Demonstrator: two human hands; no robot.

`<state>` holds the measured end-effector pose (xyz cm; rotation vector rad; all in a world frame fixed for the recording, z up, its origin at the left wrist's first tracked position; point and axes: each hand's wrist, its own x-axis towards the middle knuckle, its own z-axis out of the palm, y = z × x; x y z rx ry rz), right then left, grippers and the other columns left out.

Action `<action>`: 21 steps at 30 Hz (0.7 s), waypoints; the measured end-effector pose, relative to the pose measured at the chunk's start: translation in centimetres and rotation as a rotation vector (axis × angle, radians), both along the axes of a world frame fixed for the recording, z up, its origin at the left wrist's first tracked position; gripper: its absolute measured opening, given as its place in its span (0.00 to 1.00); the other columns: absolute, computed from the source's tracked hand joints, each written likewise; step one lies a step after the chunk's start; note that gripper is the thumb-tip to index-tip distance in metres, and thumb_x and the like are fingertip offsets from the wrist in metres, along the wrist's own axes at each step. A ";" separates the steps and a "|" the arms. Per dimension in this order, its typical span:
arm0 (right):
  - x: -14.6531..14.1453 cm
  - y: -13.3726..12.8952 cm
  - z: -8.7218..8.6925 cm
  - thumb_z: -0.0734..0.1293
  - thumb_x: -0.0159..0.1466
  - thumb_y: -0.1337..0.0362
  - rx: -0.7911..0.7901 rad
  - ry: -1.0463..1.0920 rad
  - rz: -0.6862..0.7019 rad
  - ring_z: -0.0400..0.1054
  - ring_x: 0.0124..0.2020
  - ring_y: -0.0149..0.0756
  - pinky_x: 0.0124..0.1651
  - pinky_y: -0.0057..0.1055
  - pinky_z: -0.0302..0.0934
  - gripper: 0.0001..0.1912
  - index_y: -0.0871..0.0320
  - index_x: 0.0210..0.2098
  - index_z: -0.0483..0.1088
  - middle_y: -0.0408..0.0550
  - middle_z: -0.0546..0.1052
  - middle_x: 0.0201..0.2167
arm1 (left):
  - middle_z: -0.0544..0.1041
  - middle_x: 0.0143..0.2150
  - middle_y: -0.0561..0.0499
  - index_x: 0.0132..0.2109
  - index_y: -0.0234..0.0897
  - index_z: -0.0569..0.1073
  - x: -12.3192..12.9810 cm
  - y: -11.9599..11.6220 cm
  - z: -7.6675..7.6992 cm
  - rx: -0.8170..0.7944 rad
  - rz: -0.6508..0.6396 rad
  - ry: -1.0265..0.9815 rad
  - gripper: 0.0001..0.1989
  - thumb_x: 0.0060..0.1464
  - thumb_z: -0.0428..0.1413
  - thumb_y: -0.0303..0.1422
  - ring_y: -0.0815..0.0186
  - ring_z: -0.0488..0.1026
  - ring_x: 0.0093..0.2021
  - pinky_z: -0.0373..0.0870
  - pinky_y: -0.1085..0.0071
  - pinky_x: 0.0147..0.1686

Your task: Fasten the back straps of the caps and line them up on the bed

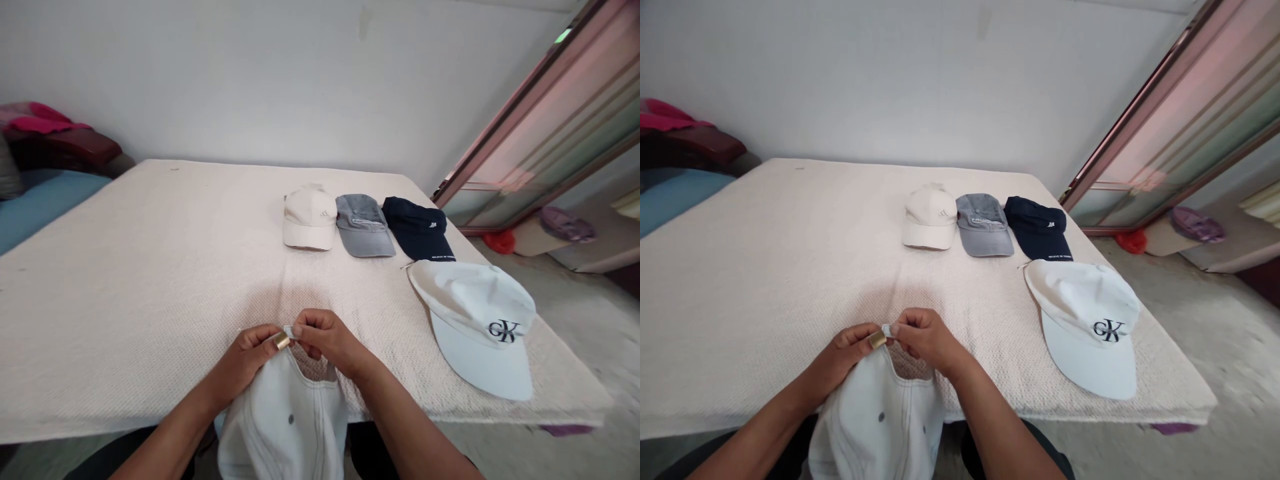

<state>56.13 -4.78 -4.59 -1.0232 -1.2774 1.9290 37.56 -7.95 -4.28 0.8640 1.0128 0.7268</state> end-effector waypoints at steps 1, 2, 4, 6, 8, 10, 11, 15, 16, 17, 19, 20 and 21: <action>0.0 0.0 0.0 0.68 0.58 0.57 -0.004 -0.001 0.011 0.51 0.16 0.22 0.20 0.23 0.45 0.14 0.60 0.23 0.67 0.36 0.62 0.13 | 0.71 0.24 0.54 0.31 0.36 0.76 0.0 0.0 0.0 -0.005 0.001 -0.001 0.11 0.51 0.60 0.41 0.72 0.62 0.24 0.57 0.75 0.26; 0.0 0.0 0.0 0.68 0.58 0.57 -0.003 -0.005 0.027 0.51 0.16 0.22 0.20 0.23 0.45 0.14 0.60 0.24 0.67 0.36 0.62 0.13 | 0.71 0.24 0.55 0.31 0.36 0.75 0.1 0.0 0.1 -0.013 0.006 0.001 0.11 0.50 0.60 0.41 0.72 0.62 0.24 0.57 0.75 0.25; 0.1 0.0 0.0 0.68 0.57 0.56 0.007 -0.017 0.059 0.52 0.16 0.22 0.20 0.23 0.45 0.14 0.60 0.24 0.67 0.36 0.62 0.14 | 0.70 0.23 0.55 0.31 0.36 0.75 0.1 0.0 0.1 -0.024 0.021 0.017 0.11 0.50 0.60 0.41 0.72 0.61 0.24 0.56 0.75 0.25; 0.3 0.0 0.1 0.68 0.57 0.56 0.021 -0.027 0.081 0.52 0.16 0.22 0.19 0.23 0.45 0.14 0.60 0.24 0.67 0.36 0.62 0.14 | 0.70 0.24 0.55 0.31 0.36 0.75 0.1 0.0 0.2 -0.020 0.028 0.035 0.12 0.49 0.60 0.41 0.72 0.61 0.24 0.56 0.75 0.26; 0.4 0.1 0.2 0.69 0.57 0.56 0.033 -0.036 0.102 0.52 0.16 0.22 0.19 0.23 0.44 0.15 0.60 0.24 0.66 0.37 0.63 0.14 | 0.69 0.23 0.55 0.31 0.36 0.75 0.0 0.0 0.3 -0.019 0.028 0.044 0.12 0.50 0.60 0.41 0.72 0.61 0.24 0.56 0.75 0.26; 0.6 0.1 0.2 0.69 0.57 0.56 0.050 -0.037 0.118 0.51 0.17 0.22 0.19 0.23 0.44 0.15 0.60 0.23 0.66 0.37 0.62 0.15 | 0.68 0.23 0.56 0.31 0.35 0.74 0.0 0.0 0.4 -0.018 0.015 0.052 0.13 0.50 0.60 0.42 0.72 0.60 0.24 0.55 0.75 0.26; 0.7 0.1 0.2 0.69 0.57 0.56 0.062 -0.036 0.124 0.51 0.17 0.22 0.19 0.23 0.44 0.15 0.60 0.24 0.65 0.36 0.62 0.15 | 0.67 0.22 0.56 0.31 0.35 0.74 0.0 0.0 0.5 -0.012 0.000 0.057 0.13 0.51 0.59 0.42 0.72 0.59 0.23 0.55 0.75 0.26; 1.1 0.2 0.2 0.69 0.57 0.56 0.087 -0.037 0.153 0.51 0.18 0.22 0.21 0.22 0.45 0.15 0.60 0.25 0.66 0.36 0.62 0.16 | 0.63 0.21 0.57 0.29 0.34 0.74 0.0 -0.1 0.7 0.005 -0.064 0.067 0.13 0.52 0.58 0.41 0.73 0.55 0.23 0.52 0.75 0.24; 1.2 0.3 0.2 0.69 0.57 0.55 0.076 -0.029 0.160 0.52 0.18 0.22 0.21 0.22 0.45 0.15 0.60 0.25 0.67 0.37 0.62 0.17 | 0.62 0.20 0.57 0.29 0.34 0.73 -0.1 -0.1 0.6 -0.002 -0.070 0.059 0.13 0.53 0.57 0.41 0.73 0.54 0.22 0.51 0.75 0.23; 1.3 0.3 0.2 0.69 0.58 0.55 0.060 -0.014 0.166 0.52 0.18 0.22 0.21 0.23 0.45 0.15 0.60 0.25 0.67 0.37 0.62 0.17 | 0.62 0.20 0.57 0.29 0.34 0.73 -0.1 -0.1 0.6 -0.010 -0.073 0.049 0.13 0.53 0.57 0.40 0.73 0.53 0.21 0.50 0.75 0.23; 1.5 0.3 0.2 0.69 0.58 0.55 0.031 0.029 0.182 0.53 0.18 0.22 0.21 0.23 0.46 0.15 0.60 0.26 0.67 0.37 0.63 0.17 | 0.61 0.19 0.58 0.29 0.35 0.72 -0.1 -0.2 0.4 -0.022 -0.078 0.026 0.12 0.53 0.56 0.40 0.73 0.52 0.21 0.48 0.75 0.22; 1.5 0.4 0.2 0.69 0.58 0.55 0.018 0.051 0.197 0.53 0.18 0.22 0.21 0.23 0.46 0.14 0.60 0.26 0.67 0.37 0.63 0.17 | 0.60 0.19 0.58 0.29 0.35 0.72 -0.1 -0.2 0.3 -0.027 -0.081 0.014 0.12 0.53 0.56 0.40 0.73 0.52 0.21 0.48 0.75 0.22; 1.6 0.4 0.2 0.69 0.58 0.55 0.005 0.067 0.216 0.53 0.17 0.22 0.20 0.23 0.46 0.14 0.60 0.26 0.67 0.36 0.63 0.16 | 0.60 0.19 0.58 0.29 0.35 0.71 -0.2 -0.2 0.2 -0.035 -0.083 0.002 0.12 0.53 0.56 0.40 0.73 0.52 0.21 0.47 0.75 0.21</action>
